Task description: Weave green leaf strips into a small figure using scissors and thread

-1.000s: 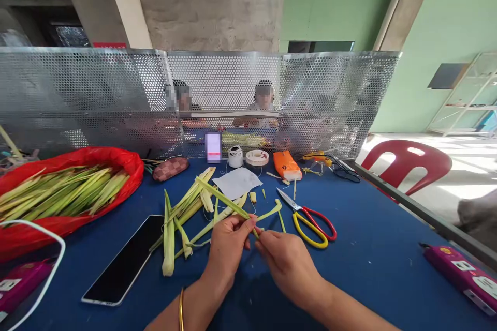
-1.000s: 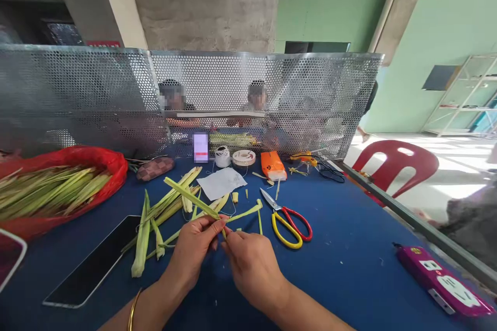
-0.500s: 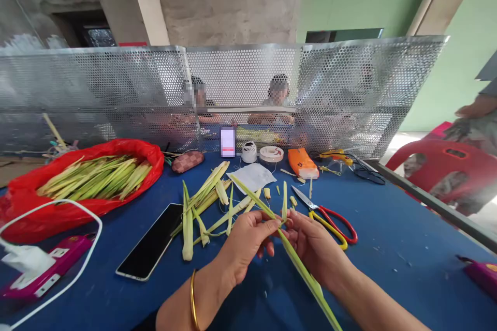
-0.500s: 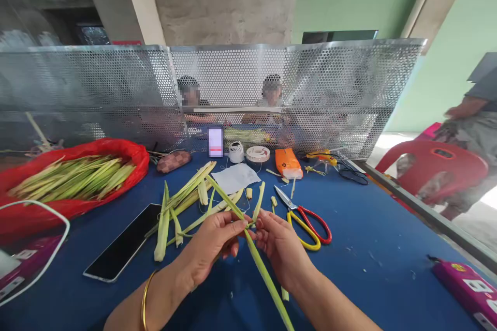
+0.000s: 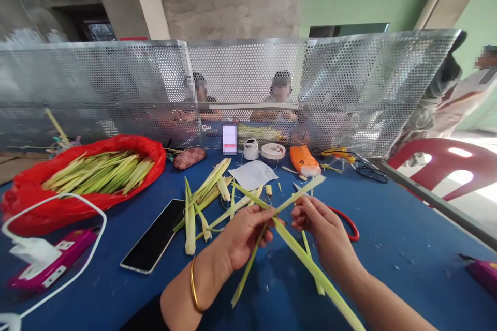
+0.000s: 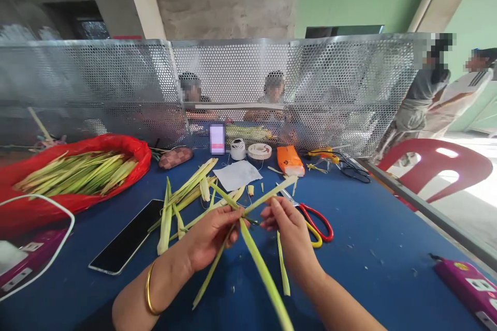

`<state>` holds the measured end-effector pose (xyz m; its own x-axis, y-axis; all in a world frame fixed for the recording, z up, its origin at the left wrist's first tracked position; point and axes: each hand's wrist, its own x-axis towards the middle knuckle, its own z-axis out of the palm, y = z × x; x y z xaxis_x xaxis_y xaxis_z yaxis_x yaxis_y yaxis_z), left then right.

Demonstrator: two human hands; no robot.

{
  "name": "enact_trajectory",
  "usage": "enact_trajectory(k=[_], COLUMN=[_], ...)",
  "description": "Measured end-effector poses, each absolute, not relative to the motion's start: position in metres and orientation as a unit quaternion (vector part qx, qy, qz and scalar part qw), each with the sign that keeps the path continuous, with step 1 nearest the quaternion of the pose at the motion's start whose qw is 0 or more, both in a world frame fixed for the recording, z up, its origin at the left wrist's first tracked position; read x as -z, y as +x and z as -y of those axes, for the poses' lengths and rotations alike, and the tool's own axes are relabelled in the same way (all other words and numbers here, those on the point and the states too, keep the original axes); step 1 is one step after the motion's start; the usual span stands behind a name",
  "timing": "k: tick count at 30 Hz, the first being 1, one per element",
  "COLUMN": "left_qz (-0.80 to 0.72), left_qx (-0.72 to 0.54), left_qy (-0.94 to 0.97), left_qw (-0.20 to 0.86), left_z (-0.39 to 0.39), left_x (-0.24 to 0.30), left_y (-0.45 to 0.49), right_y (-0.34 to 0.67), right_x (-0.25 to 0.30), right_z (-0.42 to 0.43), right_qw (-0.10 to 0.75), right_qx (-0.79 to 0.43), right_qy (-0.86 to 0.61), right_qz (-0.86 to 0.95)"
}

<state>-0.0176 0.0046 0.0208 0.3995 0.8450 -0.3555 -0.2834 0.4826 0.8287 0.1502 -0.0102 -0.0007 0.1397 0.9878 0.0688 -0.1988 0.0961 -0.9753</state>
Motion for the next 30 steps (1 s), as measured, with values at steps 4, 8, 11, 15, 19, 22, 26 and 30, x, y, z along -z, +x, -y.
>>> enact_trajectory(k=[4, 8, 11, 15, 19, 22, 26, 30], left_qz=[-0.315, -0.277, -0.306, -0.322, -0.334, -0.351, -0.373, -0.408], left_qx=[-0.369, -0.355, -0.352, -0.333, -0.347, -0.374, -0.422, -0.429], left_qy=[0.225, 0.199, 0.208, 0.243, 0.292, 0.336, 0.377, 0.359], left_qw=[0.845, 0.87, 0.86, 0.852, 0.826, 0.79, 0.736, 0.721], left_z=[-0.009, -0.009, -0.008, -0.006, -0.002, 0.0, 0.003, 0.004], left_x=[-0.032, -0.034, -0.032, -0.03, -0.029, -0.027, -0.024, -0.024], left_y=[-0.03, -0.032, -0.029, -0.026, -0.021, -0.017, -0.012, -0.011], right_y=[0.156, 0.153, 0.151, 0.15, 0.153, 0.154, 0.156, 0.16], right_x=[-0.002, -0.006, -0.009, -0.007, -0.001, 0.004, 0.008, 0.001], right_z=[0.009, 0.014, 0.017, 0.016, 0.01, 0.007, 0.004, 0.001], right_qw=[0.59, 0.54, 0.516, 0.491, 0.499, 0.509, 0.545, 0.565], right_qx=[-0.415, -0.397, -0.415, -0.373, -0.348, -0.403, -0.377, -0.394], right_qy=[-0.475, -0.461, -0.448, -0.462, -0.482, -0.489, -0.507, -0.521], right_qz=[0.504, 0.581, 0.601, 0.637, 0.631, 0.582, 0.551, 0.505])
